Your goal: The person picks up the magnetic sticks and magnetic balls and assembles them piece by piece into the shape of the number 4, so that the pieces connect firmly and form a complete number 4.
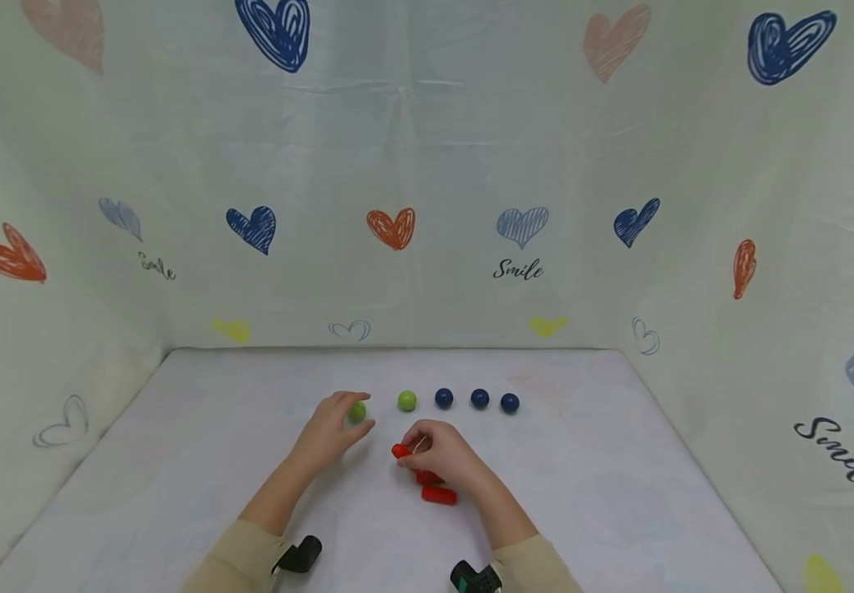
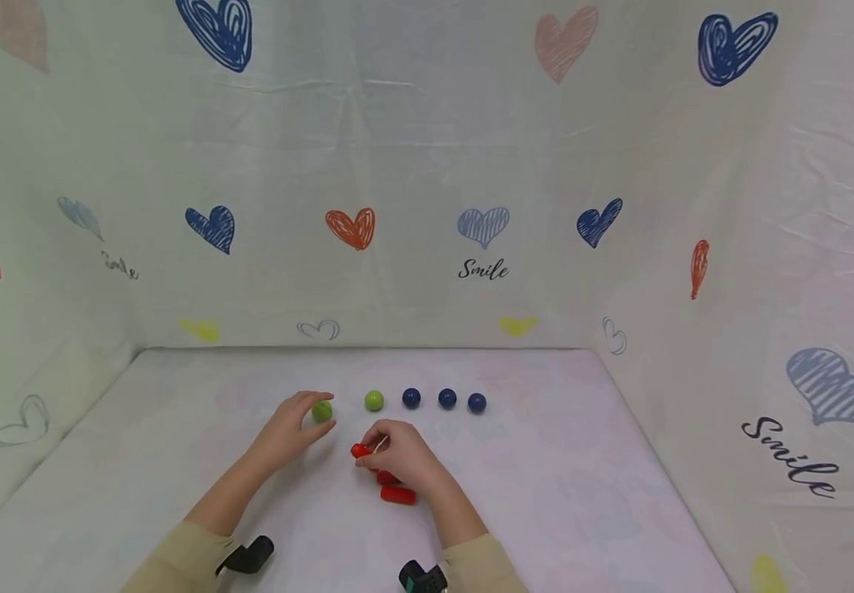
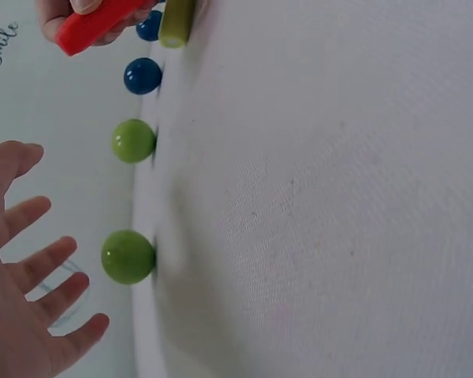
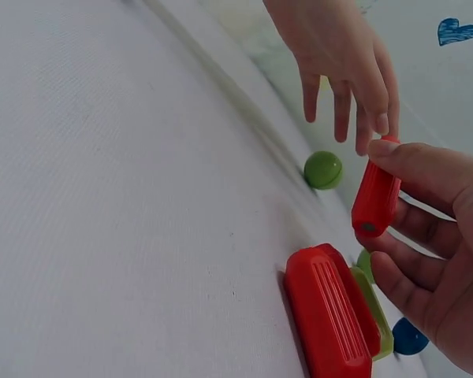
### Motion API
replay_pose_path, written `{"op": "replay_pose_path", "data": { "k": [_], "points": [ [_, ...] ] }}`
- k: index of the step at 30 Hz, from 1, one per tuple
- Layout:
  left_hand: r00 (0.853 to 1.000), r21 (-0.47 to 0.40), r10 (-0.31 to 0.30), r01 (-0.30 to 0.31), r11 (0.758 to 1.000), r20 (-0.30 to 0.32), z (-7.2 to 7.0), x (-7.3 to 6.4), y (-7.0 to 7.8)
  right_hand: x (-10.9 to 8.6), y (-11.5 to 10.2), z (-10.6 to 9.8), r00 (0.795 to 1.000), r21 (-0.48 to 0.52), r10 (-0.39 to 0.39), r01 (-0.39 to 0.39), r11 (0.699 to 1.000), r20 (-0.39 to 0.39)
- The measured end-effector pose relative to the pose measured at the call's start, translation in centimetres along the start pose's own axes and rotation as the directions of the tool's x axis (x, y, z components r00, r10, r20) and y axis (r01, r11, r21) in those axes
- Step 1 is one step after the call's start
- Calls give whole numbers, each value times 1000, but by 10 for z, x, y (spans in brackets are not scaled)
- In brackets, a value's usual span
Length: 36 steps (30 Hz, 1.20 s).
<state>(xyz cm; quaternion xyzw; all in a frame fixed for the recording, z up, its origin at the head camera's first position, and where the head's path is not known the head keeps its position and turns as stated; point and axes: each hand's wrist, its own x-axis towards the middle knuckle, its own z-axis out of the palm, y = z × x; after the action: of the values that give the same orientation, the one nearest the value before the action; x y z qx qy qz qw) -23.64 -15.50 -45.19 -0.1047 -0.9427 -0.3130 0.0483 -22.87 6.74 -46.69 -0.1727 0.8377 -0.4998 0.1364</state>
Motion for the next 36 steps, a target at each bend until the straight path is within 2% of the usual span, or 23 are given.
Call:
{"op": "replay_pose_path", "data": {
  "k": [5, 15, 19, 25, 30, 36],
  "points": [
    [1000, -31, -13, 13, 999, -1, 3, 9, -8, 9, 0, 4, 1000, 59, 10, -10, 998, -10],
    [998, -140, -61, 60, 988, -2, 4, 16, -19, 22, -3, 17, 998, 39, -12, 14, 999, -67],
    [996, -203, -90, 90, 975, 7, 6, 18, -27, 27, -4, 24, 996, 85, -8, 15, 996, -87],
    [994, -248, -108, 108, 963, 11, 7, 22, -39, 33, -8, 36, 994, 142, 19, -4, 990, -105],
    [989, -313, -143, 143, 939, 20, 8, 25, -49, 36, -10, 44, 993, 175, 36, -17, 984, -109],
    [984, -349, -173, 178, 920, 45, 9, 30, -57, 39, -8, 51, 990, 214, 55, -26, 976, -133]
  ]
}}
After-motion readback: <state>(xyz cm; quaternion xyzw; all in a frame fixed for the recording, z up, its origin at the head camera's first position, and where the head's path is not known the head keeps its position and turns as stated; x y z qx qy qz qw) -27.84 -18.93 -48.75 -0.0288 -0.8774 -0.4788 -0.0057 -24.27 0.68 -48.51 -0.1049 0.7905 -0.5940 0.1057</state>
